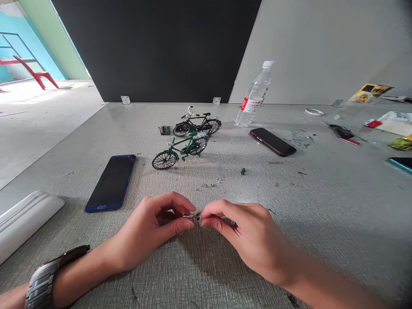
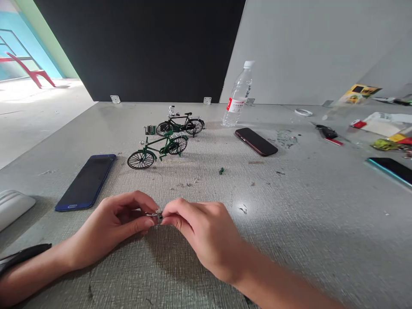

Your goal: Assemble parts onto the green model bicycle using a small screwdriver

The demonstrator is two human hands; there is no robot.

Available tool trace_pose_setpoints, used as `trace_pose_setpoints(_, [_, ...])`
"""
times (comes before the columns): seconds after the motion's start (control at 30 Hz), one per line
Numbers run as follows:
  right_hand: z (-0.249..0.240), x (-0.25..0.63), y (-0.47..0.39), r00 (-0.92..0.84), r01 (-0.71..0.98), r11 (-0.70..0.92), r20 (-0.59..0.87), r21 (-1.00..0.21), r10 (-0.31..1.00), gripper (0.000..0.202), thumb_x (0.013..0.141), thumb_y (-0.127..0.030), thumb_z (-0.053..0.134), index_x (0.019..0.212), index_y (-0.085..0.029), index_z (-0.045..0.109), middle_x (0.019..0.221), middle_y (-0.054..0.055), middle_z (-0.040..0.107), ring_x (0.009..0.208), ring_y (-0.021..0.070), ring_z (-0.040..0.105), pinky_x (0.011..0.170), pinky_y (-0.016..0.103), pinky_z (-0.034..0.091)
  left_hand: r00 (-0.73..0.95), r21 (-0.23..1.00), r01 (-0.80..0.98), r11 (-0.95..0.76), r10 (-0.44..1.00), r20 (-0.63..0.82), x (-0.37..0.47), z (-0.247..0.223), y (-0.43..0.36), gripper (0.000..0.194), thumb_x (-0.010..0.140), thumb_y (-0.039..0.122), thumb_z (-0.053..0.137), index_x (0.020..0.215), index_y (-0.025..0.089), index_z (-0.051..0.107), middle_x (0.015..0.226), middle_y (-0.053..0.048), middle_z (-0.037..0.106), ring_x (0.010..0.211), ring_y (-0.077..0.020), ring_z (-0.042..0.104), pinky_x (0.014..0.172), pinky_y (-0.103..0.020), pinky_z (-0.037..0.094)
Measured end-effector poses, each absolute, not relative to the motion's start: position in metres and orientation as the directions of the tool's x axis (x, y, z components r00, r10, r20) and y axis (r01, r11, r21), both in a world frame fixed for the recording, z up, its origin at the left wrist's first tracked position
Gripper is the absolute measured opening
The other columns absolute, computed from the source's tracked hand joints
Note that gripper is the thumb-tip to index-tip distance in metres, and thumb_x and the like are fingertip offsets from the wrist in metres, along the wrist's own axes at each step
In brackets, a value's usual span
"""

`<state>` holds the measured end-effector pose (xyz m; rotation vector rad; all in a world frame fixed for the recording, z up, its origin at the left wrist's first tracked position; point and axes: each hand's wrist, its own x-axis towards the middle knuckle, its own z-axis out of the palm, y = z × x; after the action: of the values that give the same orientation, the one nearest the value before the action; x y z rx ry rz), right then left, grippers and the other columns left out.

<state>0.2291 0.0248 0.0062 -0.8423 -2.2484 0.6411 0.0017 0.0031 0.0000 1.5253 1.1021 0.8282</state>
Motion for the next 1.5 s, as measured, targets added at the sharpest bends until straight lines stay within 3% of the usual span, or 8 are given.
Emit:
trace_pose_setpoints(0.53, [0.006, 0.230, 0.025, -0.583, 0.430, 0.639, 0.344, -0.637, 0.736, 0.001, 0.099, -0.025, 0.062, 0.098, -0.025, 0.063, 0.082, -0.008, 0.074, 0.065, 0.0072, 0.068, 0.060, 0.020, 0.048, 0.324, 0.978, 0.197, -0.071, 0.946, 0.004, 0.001, -0.001, 0.000, 0.003, 0.089, 0.022, 0.071, 0.091, 0.020, 0.071, 0.079, 0.003, 0.071, 0.071, -0.0108, 0.061, 0.064, -0.021, 0.048])
trace_pose_setpoints(0.73, [0.002, 0.232, 0.026, -0.550, 0.431, 0.556, 0.281, -0.711, 0.786, 0.029, 0.095, -0.014, 0.065, 0.120, -0.028, 0.065, 0.094, -0.007, 0.080, 0.083, 0.0099, 0.076, 0.074, 0.018, 0.055, 0.318, 0.984, 0.160, -0.077, 0.948, 0.023, 0.002, -0.002, 0.002, 0.003, 0.088, 0.021, 0.073, 0.090, 0.020, 0.074, 0.083, 0.001, 0.074, 0.074, -0.0112, 0.064, 0.068, -0.021, 0.051])
trace_pose_setpoints(0.83, [0.001, 0.233, 0.027, -0.544, 0.448, 0.543, 0.266, -0.710, 0.796, 0.020, 0.095, -0.019, 0.067, 0.113, -0.028, 0.070, 0.101, -0.006, 0.080, 0.085, 0.0108, 0.076, 0.073, 0.019, 0.056, 0.316, 0.985, 0.165, -0.056, 0.949, 0.001, 0.003, 0.001, 0.003, 0.004, 0.089, 0.021, 0.071, 0.091, 0.020, 0.074, 0.082, 0.001, 0.074, 0.074, -0.0109, 0.065, 0.067, -0.020, 0.051])
trace_pose_setpoints(1.17, [0.011, 0.227, 0.030, -0.555, 0.455, 0.569, 0.281, -0.685, 0.783, 0.009, 0.094, -0.015, 0.067, 0.096, -0.022, 0.072, 0.089, -0.003, 0.071, 0.078, 0.0109, 0.067, 0.069, 0.023, 0.049, 0.303, 0.978, 0.204, -0.048, 0.953, -0.016, 0.002, 0.001, 0.002, 0.007, 0.091, 0.024, 0.066, 0.089, 0.018, 0.069, 0.074, 0.001, 0.069, 0.064, -0.0105, 0.060, 0.060, -0.021, 0.049])
trace_pose_setpoints(1.4, [0.011, 0.227, 0.028, -0.595, 0.454, 0.561, 0.234, -0.692, 0.769, 0.010, 0.097, -0.020, 0.063, 0.103, -0.023, 0.069, 0.098, -0.001, 0.072, 0.085, 0.0120, 0.067, 0.074, 0.025, 0.051, 0.306, 0.979, 0.194, -0.070, 0.952, 0.007, 0.004, 0.005, 0.003, 0.003, 0.091, 0.020, 0.067, 0.090, 0.017, 0.068, 0.077, 0.001, 0.068, 0.068, -0.0106, 0.060, 0.062, -0.021, 0.049])
trace_pose_setpoints(1.5, [0.012, 0.228, 0.025, -0.534, 0.483, 0.591, 0.317, -0.647, 0.784, 0.013, 0.098, -0.026, 0.061, 0.110, -0.023, 0.065, 0.098, 0.002, 0.070, 0.084, 0.0142, 0.067, 0.071, 0.026, 0.052, 0.252, 0.989, 0.142, -0.032, 0.968, -0.004, 0.004, 0.003, 0.004, 0.005, 0.091, 0.021, 0.068, 0.094, 0.017, 0.065, 0.077, 0.000, 0.068, 0.065, -0.0102, 0.061, 0.057, -0.020, 0.048])
